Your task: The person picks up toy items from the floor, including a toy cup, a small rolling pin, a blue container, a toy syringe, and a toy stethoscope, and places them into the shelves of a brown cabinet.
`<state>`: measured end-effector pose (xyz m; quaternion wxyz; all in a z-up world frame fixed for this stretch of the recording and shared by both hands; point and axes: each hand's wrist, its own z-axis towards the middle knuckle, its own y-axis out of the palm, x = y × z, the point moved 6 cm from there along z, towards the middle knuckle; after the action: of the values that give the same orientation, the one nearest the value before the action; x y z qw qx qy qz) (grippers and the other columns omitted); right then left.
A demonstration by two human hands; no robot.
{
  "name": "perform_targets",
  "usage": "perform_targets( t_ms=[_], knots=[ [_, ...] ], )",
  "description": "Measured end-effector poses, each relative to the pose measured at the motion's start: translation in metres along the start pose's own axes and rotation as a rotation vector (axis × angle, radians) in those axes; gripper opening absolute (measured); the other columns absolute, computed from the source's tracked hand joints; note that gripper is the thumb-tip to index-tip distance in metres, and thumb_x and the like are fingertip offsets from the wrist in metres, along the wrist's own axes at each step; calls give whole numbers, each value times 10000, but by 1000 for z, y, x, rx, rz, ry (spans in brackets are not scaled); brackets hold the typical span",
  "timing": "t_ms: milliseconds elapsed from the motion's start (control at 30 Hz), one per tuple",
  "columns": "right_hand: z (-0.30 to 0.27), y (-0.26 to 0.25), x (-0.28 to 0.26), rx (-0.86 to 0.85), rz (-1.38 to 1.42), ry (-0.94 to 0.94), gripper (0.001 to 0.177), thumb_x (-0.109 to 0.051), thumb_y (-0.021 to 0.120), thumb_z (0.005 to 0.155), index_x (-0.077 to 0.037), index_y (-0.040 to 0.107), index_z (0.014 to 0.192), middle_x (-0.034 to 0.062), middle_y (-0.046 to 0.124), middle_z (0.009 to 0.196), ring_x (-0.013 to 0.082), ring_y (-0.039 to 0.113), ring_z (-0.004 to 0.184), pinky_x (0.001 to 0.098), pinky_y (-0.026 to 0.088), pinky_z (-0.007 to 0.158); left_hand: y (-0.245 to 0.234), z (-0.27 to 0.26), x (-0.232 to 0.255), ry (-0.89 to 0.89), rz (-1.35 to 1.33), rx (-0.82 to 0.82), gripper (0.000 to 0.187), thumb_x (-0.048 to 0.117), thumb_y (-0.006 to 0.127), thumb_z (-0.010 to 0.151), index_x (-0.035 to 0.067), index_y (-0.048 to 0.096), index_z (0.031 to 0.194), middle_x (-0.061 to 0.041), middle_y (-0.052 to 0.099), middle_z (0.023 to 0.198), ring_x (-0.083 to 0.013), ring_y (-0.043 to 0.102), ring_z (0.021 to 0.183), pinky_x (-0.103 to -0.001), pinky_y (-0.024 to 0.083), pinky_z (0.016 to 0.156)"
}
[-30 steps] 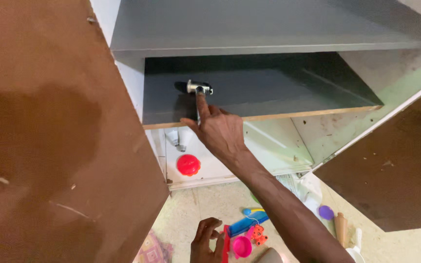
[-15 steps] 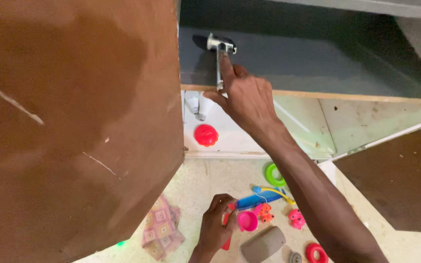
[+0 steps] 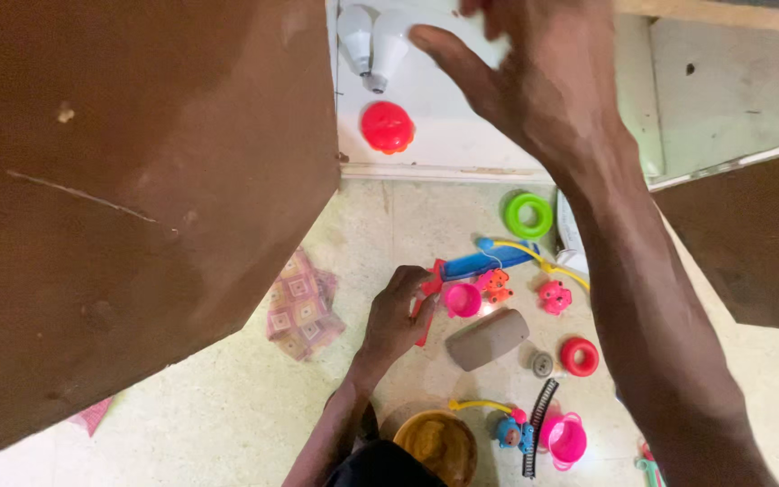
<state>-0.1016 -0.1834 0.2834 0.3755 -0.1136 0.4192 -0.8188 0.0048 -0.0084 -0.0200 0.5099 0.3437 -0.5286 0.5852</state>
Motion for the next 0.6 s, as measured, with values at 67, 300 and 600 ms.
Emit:
perform_targets(
  t_ms=[67, 300, 600],
  knots=[
    [-74, -15, 0, 133, 126, 201, 275, -130, 843, 1086, 25, 699, 1262, 82, 647, 844, 154, 625, 715, 304, 506, 621, -2, -7, -19, -42, 71, -54, 326, 98, 745, 884, 76, 633, 1190, -119, 665, 1137, -270, 711, 841, -378, 584, 726],
    [-391, 88, 73, -385, 56, 963, 294, -148, 835, 890, -25, 752, 1144, 128, 713, 812, 256, 679, 692, 393, 532, 647, 10, -41, -86, -138, 251, -245, 393, 155, 771, 854, 39, 635, 1204, -164, 656, 1103, -364, 676, 885, -444, 555, 740],
    [-518, 123, 30, -550, 181, 993, 634, -148, 887, 671, -50, 689, 1265, 199, 704, 1170, 379, 650, 1124, 448, 545, 942, 67, -36, -72, -53, 302, -291, 448, 161, 802, 839, 70, 589, 1222, -169, 615, 1115, -408, 641, 1018, -490, 546, 839]
  ],
)
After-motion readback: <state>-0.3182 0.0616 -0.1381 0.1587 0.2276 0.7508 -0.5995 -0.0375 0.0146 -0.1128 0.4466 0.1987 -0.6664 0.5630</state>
